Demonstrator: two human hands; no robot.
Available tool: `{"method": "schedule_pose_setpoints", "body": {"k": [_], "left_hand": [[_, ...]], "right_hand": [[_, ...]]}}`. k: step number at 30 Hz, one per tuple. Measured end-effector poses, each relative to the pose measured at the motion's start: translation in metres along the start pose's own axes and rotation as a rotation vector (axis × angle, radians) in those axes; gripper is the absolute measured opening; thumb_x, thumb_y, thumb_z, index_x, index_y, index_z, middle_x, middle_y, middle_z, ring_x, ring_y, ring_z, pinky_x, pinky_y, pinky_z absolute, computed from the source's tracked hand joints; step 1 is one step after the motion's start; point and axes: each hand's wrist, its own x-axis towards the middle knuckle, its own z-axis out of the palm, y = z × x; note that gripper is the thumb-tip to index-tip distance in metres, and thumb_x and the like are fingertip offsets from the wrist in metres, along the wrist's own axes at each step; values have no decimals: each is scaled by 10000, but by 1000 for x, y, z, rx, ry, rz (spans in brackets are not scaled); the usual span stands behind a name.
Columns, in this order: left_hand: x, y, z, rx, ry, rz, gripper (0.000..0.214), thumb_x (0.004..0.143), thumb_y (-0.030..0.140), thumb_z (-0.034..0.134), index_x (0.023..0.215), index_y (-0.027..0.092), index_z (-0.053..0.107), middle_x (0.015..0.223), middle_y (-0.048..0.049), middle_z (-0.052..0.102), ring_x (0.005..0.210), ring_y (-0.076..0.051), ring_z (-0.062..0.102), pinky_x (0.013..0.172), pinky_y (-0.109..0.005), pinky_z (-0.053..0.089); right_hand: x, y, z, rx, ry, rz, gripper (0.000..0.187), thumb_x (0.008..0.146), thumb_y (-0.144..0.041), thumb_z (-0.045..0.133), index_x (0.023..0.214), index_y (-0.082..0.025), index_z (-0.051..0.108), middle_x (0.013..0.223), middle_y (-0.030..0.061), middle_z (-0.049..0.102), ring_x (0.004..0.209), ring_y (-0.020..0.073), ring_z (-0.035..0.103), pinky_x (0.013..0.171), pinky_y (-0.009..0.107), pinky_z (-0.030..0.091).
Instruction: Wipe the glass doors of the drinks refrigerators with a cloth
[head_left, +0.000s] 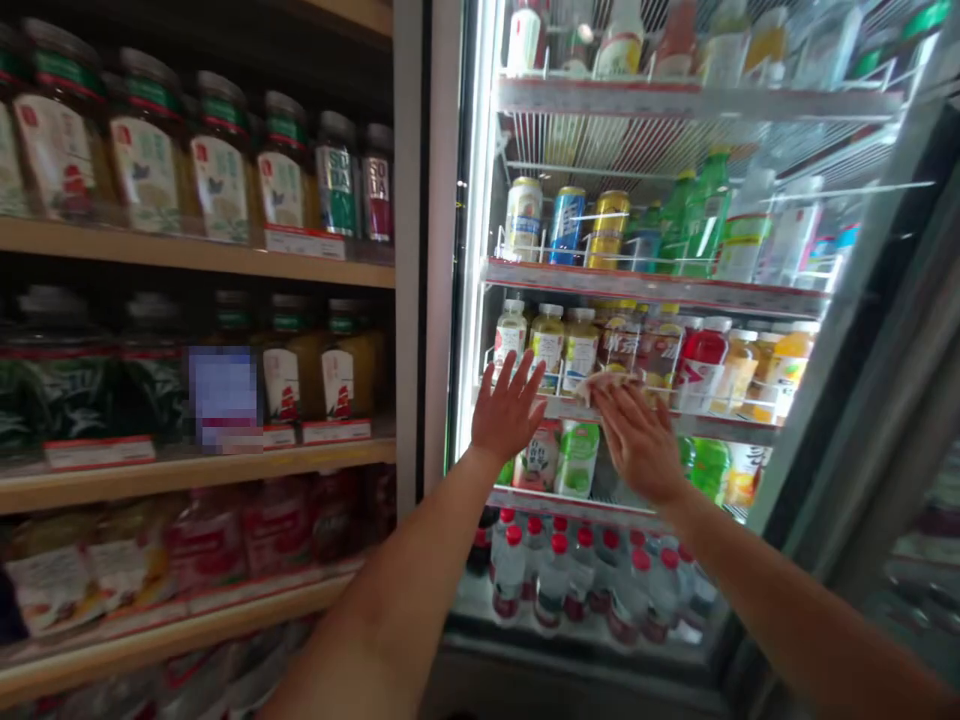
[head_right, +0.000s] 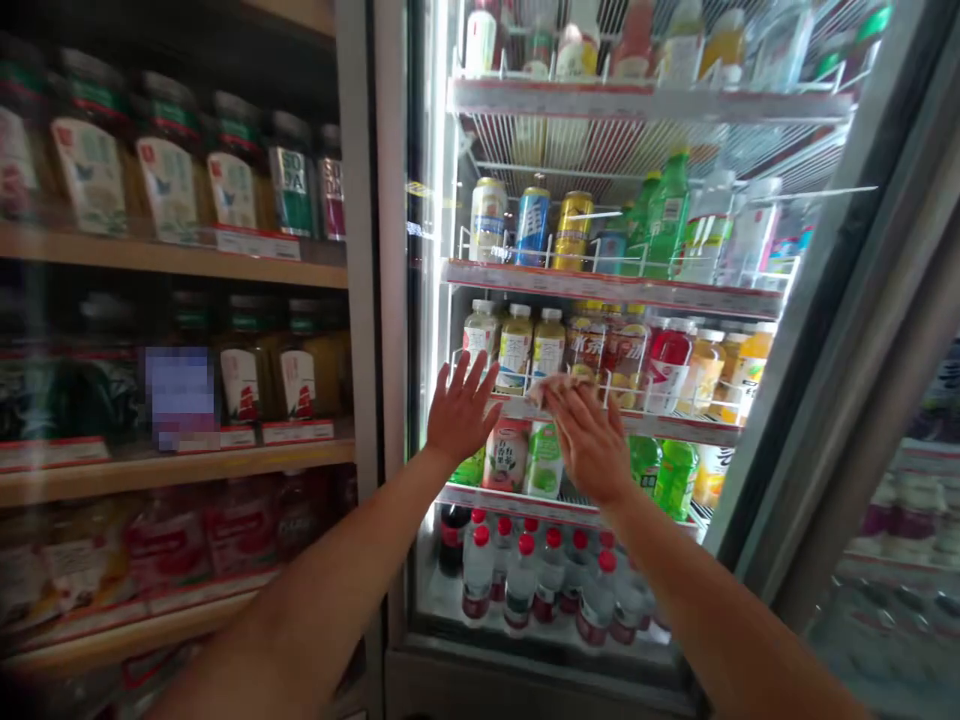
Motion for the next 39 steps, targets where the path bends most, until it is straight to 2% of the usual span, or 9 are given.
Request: {"method": "schedule_pose_setpoints", "body": {"k": [3,6,12,18,21,25,31,36,39], "left_hand": [[-1,0,-1,-3,-2,-7,641,1033,403,438,1601,181,241,1652,-96,244,1560,-265,17,1283,-535,75],[-1,1,-2,-6,-4,-10,639,1033,401,437,1602,187,241,1652,-92,248,1561,-263,28,1284,-530,77],[-1,1,-1,4,13,-4,625,1033,398,441,1594,186,264,1652,-89,248,1560,-260,28,1284,-520,75],[1,-2,1,-41,49,-1,649,1027,384,473,1601,190,242,1639,-101,267,1557,-268,72,1279,-527,97],[3,-3,1,-78,81,0,691,1017,361,503,1614,214,189,1636,-98,266,1553,-269,112,1280,-516,97],[4,-3,2,-91,121,14,757,1008,362,532,1620,241,103,1632,-93,265,1546,-274,146,1278,-509,90],[5,-3,2,-119,134,5,797,999,351,562,1618,266,68,1631,-85,263,1545,-272,141,1279,-500,83],[6,-4,4,-117,144,23,802,999,353,563,1619,260,63,1634,-86,255,1546,-266,129,1281,-492,69],[6,-4,4,-121,144,22,805,998,352,562,1620,266,59,1637,-85,243,1547,-266,122,1281,-498,65]], "right_hand": [[26,17,-3,-25,128,137,468,1024,-282,477,1492,-267,488,1494,85,546,1419,282,470,1222,510,288],[21,18,1,-13,181,179,496,1026,-274,457,1521,-242,446,1515,108,519,1448,301,433,1203,517,330],[-21,2,3,29,-40,-78,549,1002,-228,499,1538,-297,408,1488,55,556,1438,258,451,1239,470,275],[21,32,-8,-53,172,215,493,1028,-287,446,1516,-223,451,1548,115,475,1487,298,370,1214,542,304],[-1,21,-3,-23,127,143,532,1016,-246,446,1546,-230,399,1547,108,478,1516,285,316,1213,522,328],[-20,10,1,-7,-21,-32,572,995,-216,491,1550,-293,381,1498,46,545,1480,250,388,1243,488,292],[17,31,-3,-84,225,251,498,1025,-262,431,1523,-237,440,1529,107,499,1500,290,349,1199,549,350],[-16,15,2,-54,32,-11,537,994,-221,482,1526,-269,431,1499,65,541,1496,266,361,1225,492,324],[-10,27,-1,-69,47,84,541,1009,-247,463,1545,-270,396,1520,81,516,1493,269,365,1232,524,288]]}}
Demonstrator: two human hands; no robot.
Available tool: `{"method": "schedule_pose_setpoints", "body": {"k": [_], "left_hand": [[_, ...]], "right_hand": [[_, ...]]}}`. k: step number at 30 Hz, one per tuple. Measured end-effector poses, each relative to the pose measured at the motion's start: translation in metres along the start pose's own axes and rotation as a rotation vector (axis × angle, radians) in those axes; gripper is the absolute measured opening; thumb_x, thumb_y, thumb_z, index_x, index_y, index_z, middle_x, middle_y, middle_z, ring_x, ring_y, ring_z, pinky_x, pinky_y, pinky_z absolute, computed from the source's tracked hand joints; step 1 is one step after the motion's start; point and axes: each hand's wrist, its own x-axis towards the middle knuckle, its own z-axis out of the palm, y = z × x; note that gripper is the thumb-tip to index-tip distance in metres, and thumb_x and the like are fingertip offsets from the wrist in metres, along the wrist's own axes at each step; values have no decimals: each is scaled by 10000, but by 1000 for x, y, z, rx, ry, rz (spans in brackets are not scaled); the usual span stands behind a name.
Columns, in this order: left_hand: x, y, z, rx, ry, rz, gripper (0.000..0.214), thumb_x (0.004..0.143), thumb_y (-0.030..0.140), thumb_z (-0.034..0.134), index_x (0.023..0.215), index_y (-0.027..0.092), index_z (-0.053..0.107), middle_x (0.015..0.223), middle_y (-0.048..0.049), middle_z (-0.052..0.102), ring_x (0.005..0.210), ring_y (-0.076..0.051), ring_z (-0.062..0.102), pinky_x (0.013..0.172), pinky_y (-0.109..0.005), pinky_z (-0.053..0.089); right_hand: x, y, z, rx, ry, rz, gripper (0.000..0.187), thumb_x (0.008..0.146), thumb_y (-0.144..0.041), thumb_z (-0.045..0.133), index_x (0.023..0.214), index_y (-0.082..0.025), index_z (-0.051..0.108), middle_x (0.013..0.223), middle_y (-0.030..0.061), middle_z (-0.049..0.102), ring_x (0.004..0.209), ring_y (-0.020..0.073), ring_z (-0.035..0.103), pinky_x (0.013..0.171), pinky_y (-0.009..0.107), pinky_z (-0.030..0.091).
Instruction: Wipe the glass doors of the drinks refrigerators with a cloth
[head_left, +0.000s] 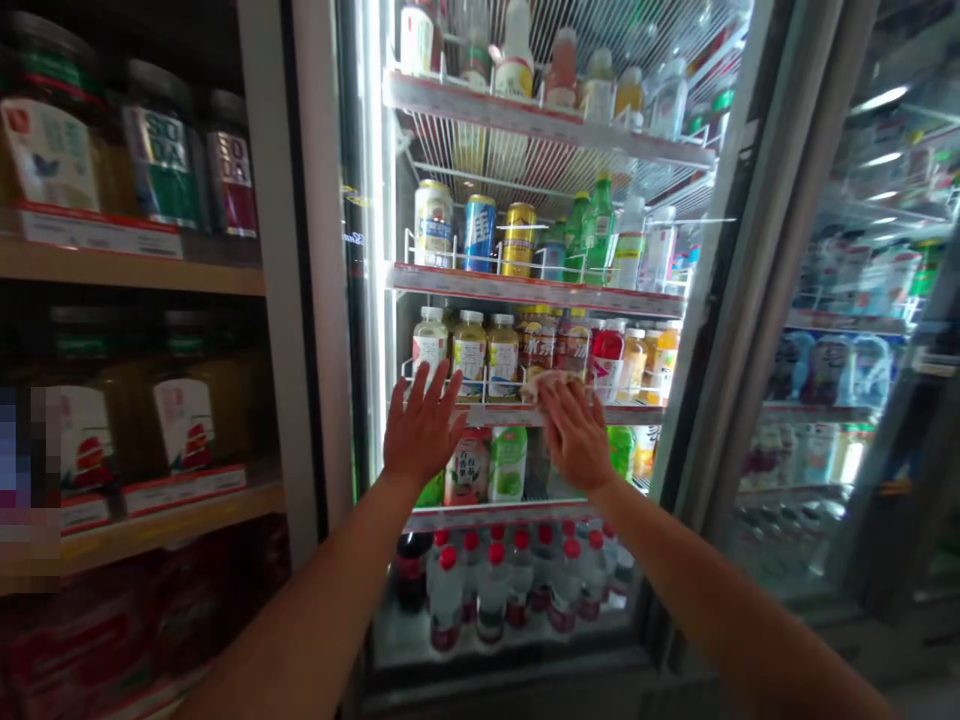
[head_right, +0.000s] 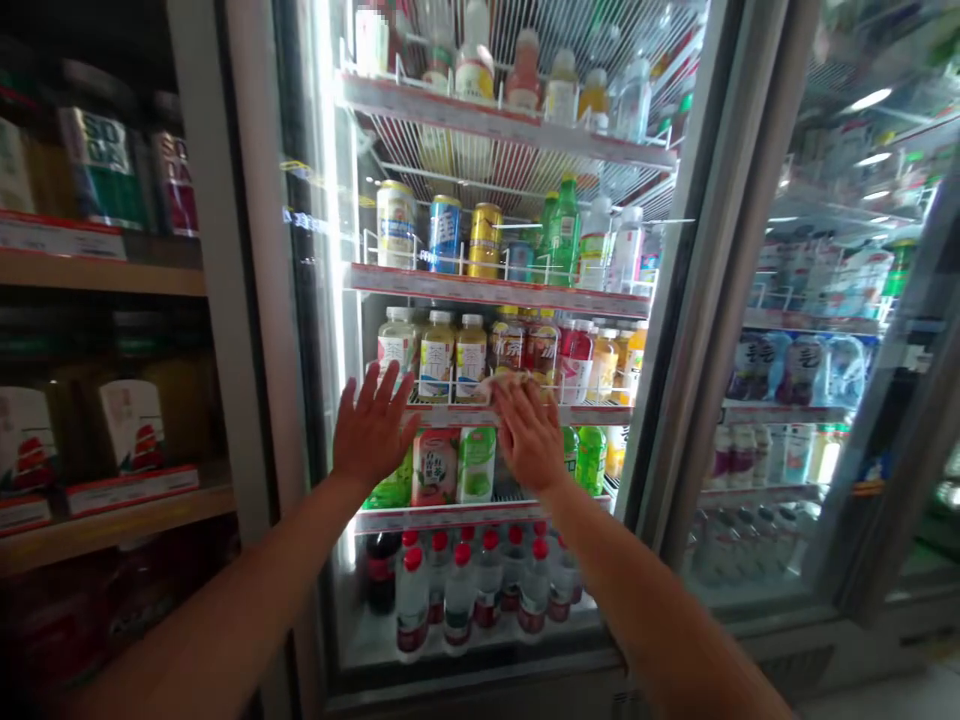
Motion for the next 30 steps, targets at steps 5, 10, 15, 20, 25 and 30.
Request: {"method": "schedule_pose_setpoints", "body": {"k": [5,10,15,20,25,30], "left_hand": [[0,1,-1,9,15,7,796,999,348,564,1623,251,80,1633,-90,265,1548,-259,122,1283,-487,72],[-1,0,0,29,16,20,788,1001,354,560,1624,228,94,1634,-104,265,1549,-278,122,1277,-499,77],[-1,-1,1,1,24,13,788,997,344,567,1622,244,98,1633,-101,272,1546,-289,145,1275,-508,85],[0,1,1,-38,15,-4,786,992,340,574,1621,266,107,1637,-91,270,1545,-288,159,1273,-513,95],[0,-1,4,-58,34,5,775,986,347,584,1618,267,143,1634,-103,277,1540,-301,179,1265,-529,111],[0,-6,5,-74,55,20,719,996,345,557,1613,265,195,1631,-106,302,1543,-293,184,1263,-518,116]], "right_hand": [[21,28,-1,-42,218,326,484,1034,-299,410,1509,-214,456,1530,140,490,1492,313,358,1179,582,345],[-25,13,-7,-75,2,-12,505,996,-223,505,1499,-246,471,1488,98,549,1497,272,358,1224,496,303],[-2,26,-10,-75,78,182,493,1034,-273,427,1526,-245,427,1539,112,485,1500,275,350,1217,544,304],[1,15,0,49,139,143,576,1021,-224,422,1585,-216,307,1601,127,383,1536,299,260,1211,554,355],[-17,-27,6,181,-83,-121,682,994,-182,445,1618,-242,178,1606,95,382,1553,276,216,1229,522,358],[14,-52,14,241,-66,-71,729,1015,-186,386,1626,-219,-10,1630,94,340,1569,227,153,1256,480,324]]}}
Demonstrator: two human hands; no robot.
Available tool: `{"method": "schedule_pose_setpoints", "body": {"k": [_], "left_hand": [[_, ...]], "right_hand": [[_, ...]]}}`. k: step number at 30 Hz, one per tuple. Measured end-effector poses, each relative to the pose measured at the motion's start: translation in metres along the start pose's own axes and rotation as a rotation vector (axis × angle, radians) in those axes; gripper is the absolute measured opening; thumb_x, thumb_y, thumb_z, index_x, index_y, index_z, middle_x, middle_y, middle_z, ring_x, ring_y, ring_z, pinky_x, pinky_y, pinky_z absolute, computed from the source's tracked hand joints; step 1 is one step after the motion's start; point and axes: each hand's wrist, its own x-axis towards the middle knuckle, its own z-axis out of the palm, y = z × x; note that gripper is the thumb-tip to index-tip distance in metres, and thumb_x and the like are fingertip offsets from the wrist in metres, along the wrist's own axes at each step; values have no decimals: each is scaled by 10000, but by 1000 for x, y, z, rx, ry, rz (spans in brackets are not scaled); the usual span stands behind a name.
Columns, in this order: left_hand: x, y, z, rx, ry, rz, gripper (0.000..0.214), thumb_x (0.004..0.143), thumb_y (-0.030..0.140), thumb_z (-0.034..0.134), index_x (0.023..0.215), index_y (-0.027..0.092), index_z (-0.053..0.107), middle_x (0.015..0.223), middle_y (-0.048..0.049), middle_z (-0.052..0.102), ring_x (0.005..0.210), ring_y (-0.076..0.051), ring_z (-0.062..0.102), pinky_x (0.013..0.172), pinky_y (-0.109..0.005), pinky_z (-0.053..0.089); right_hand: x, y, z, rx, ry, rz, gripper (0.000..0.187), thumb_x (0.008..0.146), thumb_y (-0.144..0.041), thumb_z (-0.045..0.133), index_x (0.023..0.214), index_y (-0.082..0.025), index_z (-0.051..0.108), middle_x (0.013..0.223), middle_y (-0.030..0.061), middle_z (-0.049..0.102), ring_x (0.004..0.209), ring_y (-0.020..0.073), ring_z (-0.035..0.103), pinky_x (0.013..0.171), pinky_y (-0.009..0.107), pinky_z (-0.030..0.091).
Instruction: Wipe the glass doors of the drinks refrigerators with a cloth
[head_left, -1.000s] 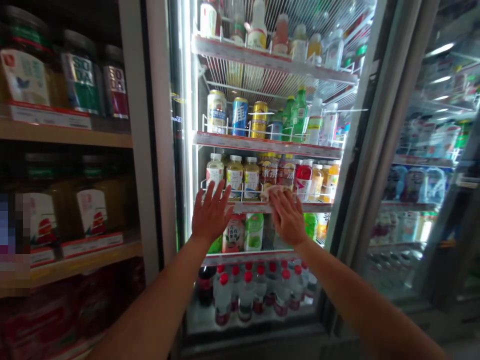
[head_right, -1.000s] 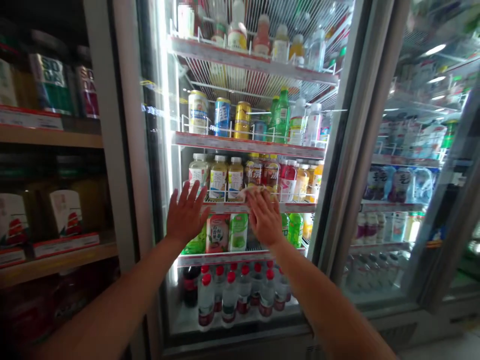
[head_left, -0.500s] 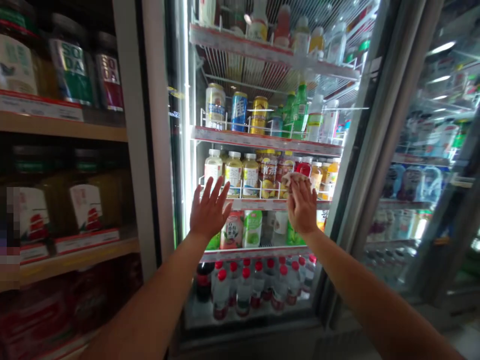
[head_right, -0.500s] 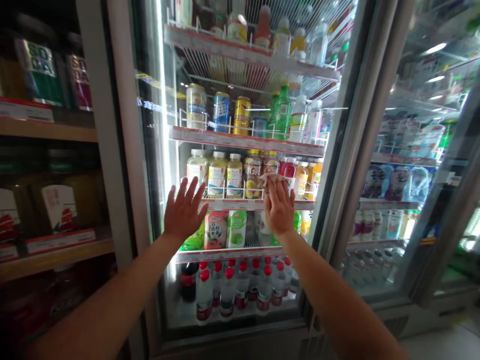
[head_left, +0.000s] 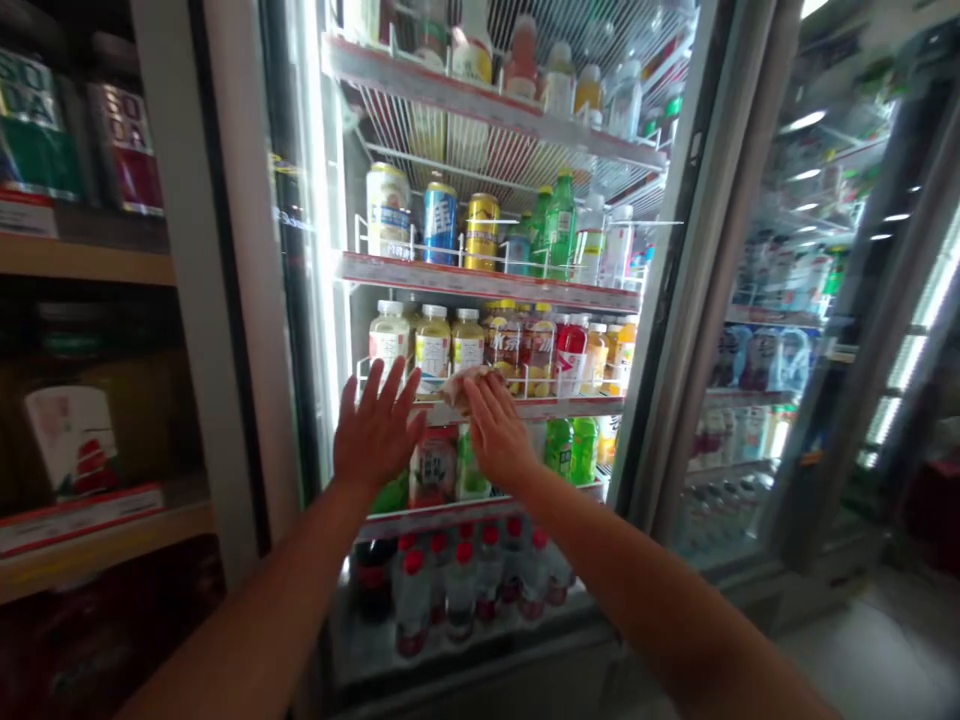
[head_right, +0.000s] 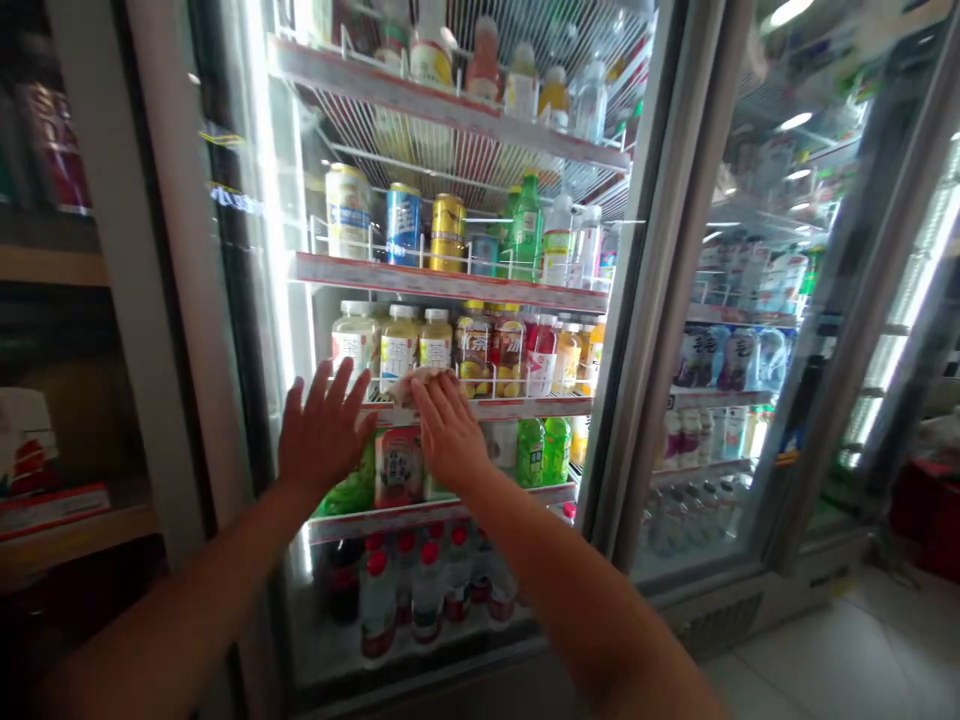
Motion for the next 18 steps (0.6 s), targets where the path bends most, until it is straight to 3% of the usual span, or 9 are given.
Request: {"method": "schedule_pose_setpoints", "body": {"k": [2,5,8,10,13,16,18], "left_hand": [[3,9,-2,-55,28,-40,649,1024,349,481,1610,258,218,1625,-106,325,1544,-285,192,1264,-522,101],[11,40,-4,-251,73,-108,599,1061,393,300,1619,214,180,1648,-126,274,1546,-283,191,1260,-527,131],[15,73,0,-433,-17,-34,616,1063,433,202,1625,190,138,1688,-131,118,1551,-300,166,1239,-509,241],[15,85,7,-412,-45,-3,621,1064,422,242,1627,188,122,1689,-127,110,1557,-310,126,1243,-516,232],[10,88,18,-260,-33,-8,668,1042,350,416,1624,180,137,1651,-134,262,1557,-302,124,1260,-499,190],[-1,87,23,-148,-25,-22,715,996,253,539,1617,185,191,1605,-135,367,1548,-303,173,1259,-485,210],[-14,90,23,-128,-18,-29,738,972,201,573,1613,202,210,1574,-128,423,1536,-305,220,1253,-492,234]], "right_hand": [[8,-10,10,-1,3,39,745,1014,-188,391,1624,-202,-36,1631,94,339,1573,223,129,1268,478,297],[10,-25,26,23,-39,76,735,1014,-221,398,1623,-140,-5,1650,106,295,1576,233,109,1278,487,256],[5,-24,28,67,-106,27,770,997,-300,443,1613,-78,36,1659,129,258,1571,229,138,1280,463,247],[-4,-10,17,84,-131,-24,817,979,-328,463,1608,-54,20,1644,144,292,1559,200,195,1273,410,273],[-27,28,-12,8,-135,-30,846,977,-390,485,1619,-103,16,1617,143,356,1543,196,251,1259,407,285],[-56,73,-36,-231,-45,150,737,1029,-370,409,1627,-185,19,1618,132,357,1549,222,236,1257,483,231],[-74,95,-39,-379,-3,244,675,1051,-326,346,1627,-208,15,1614,131,365,1550,231,231,1249,503,210]]}}
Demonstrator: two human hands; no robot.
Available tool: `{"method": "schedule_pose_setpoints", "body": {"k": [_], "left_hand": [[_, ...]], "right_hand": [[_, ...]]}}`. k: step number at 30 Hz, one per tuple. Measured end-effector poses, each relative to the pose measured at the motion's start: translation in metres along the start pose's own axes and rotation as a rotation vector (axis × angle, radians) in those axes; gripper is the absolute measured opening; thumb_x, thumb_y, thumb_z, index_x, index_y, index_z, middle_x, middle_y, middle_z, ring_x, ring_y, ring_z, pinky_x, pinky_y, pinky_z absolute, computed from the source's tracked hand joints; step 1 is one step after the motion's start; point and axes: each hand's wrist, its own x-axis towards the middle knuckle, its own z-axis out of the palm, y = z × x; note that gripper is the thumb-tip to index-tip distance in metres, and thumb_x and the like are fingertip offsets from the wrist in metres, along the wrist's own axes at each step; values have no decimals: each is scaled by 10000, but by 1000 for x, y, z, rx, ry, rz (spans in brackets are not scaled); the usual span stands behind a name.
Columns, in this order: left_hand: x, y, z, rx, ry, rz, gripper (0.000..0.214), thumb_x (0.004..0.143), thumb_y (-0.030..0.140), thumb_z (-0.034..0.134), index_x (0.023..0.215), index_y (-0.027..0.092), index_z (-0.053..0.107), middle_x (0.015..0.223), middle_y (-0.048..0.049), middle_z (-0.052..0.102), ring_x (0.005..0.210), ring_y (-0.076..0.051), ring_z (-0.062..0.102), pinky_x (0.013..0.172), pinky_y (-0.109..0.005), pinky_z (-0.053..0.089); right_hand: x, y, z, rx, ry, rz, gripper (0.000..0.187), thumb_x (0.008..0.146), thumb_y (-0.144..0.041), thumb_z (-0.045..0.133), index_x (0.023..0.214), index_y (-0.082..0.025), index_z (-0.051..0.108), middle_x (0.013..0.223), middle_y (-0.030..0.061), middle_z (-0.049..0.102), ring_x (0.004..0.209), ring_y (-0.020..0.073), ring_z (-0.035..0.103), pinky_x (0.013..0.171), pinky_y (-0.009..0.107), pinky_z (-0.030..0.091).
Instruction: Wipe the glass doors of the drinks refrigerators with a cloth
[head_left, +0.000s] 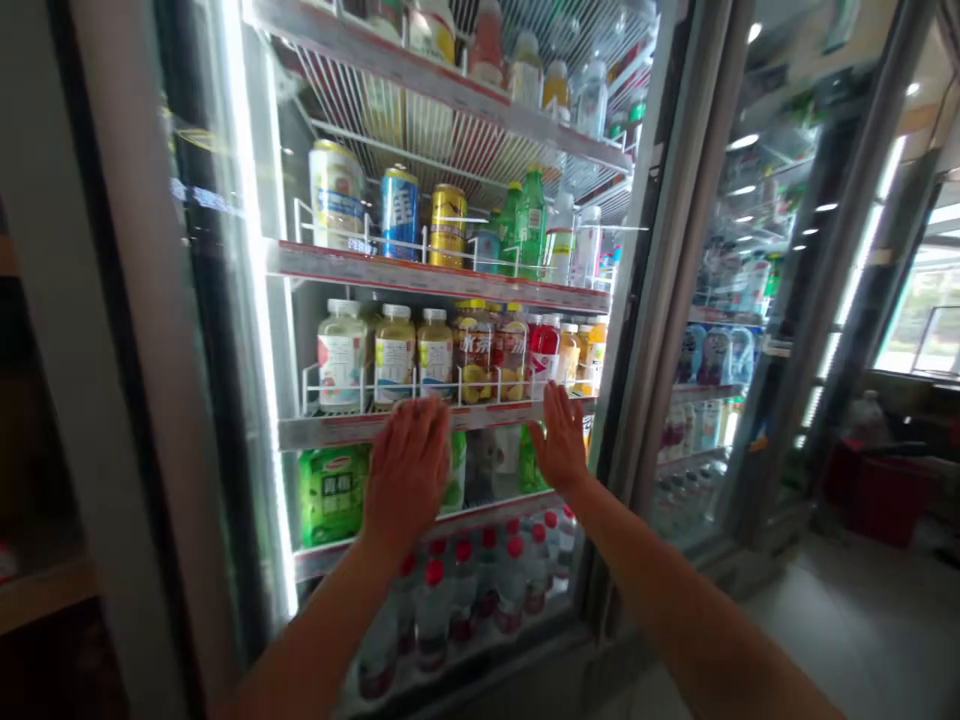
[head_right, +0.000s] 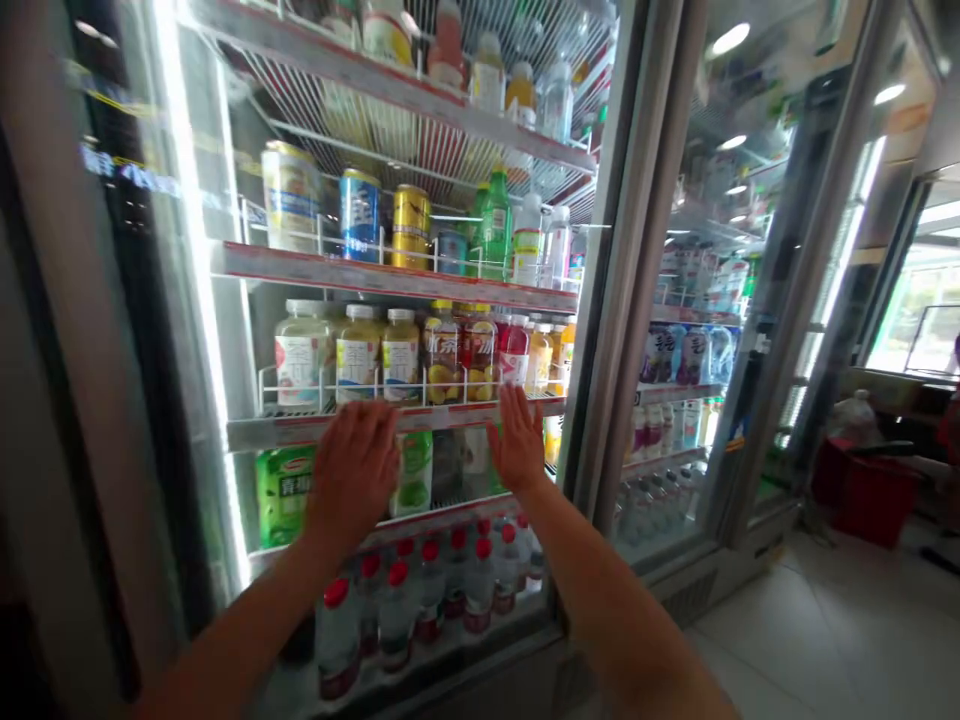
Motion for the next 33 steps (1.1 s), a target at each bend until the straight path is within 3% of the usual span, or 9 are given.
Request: {"method": "schedule_pose_setpoints", "body": {"k": [5,9,11,15,18,23,25,29,33], "left_hand": [[-23,-1,1,15,48,-29,770,925,149,637,1596,260,277,1608,-124,366,1528,-344,234,1236,-539,259],[-3,-9,3,32,211,-227,766,908,195,672,1583,278,318,1689,-119,116,1520,-409,205,1207,-618,257],[7,-6,7,-13,270,-267,770,924,197,645,1598,254,276,1677,-142,154,1509,-394,238,1205,-613,273],[5,14,18,-119,146,-67,725,975,139,534,1614,248,209,1547,-124,456,1475,-297,364,1207,-488,347],[1,16,17,-107,1,108,687,998,124,473,1615,260,202,1527,-86,497,1476,-261,372,1220,-437,328],[13,-5,-6,25,173,-300,656,970,283,599,1573,272,340,1683,-108,145,1527,-406,177,1211,-608,261],[6,-3,-10,51,213,-397,593,961,281,614,1525,238,432,1657,-144,197,1491,-413,255,1192,-614,278],[-28,18,3,-58,73,-92,588,966,131,555,1528,244,425,1455,-128,539,1411,-288,452,1194,-458,359],[-22,19,9,-119,13,5,677,970,64,492,1584,280,306,1539,-116,461,1474,-276,376,1207,-440,371]], "right_hand": [[-17,15,22,-139,70,-6,655,1036,-301,329,1628,-198,70,1597,122,399,1568,240,162,1252,484,162],[-18,12,25,-136,92,2,664,1015,-301,333,1626,-180,103,1583,130,419,1558,245,200,1249,475,169],[-18,12,23,-126,100,3,666,1011,-298,336,1626,-180,107,1575,129,431,1554,245,213,1245,473,175],[-19,13,22,-123,102,9,673,1011,-293,345,1628,-195,93,1582,124,421,1549,244,228,1238,471,187],[-20,13,23,-125,106,12,675,1014,-293,353,1628,-197,88,1586,126,415,1552,243,221,1241,473,173],[-21,12,23,-115,111,17,673,1017,-300,354,1628,-198,91,1588,128,411,1543,252,245,1237,479,182],[-21,11,23,-105,108,21,677,1013,-297,360,1628,-199,92,1589,125,411,1538,253,257,1238,481,181],[-21,11,23,-95,109,21,683,1008,-295,374,1627,-206,99,1589,116,415,1537,249,259,1242,473,179],[-22,11,23,-94,108,24,685,1011,-310,364,1629,-212,83,1599,117,398,1530,260,278,1242,481,179]]}}
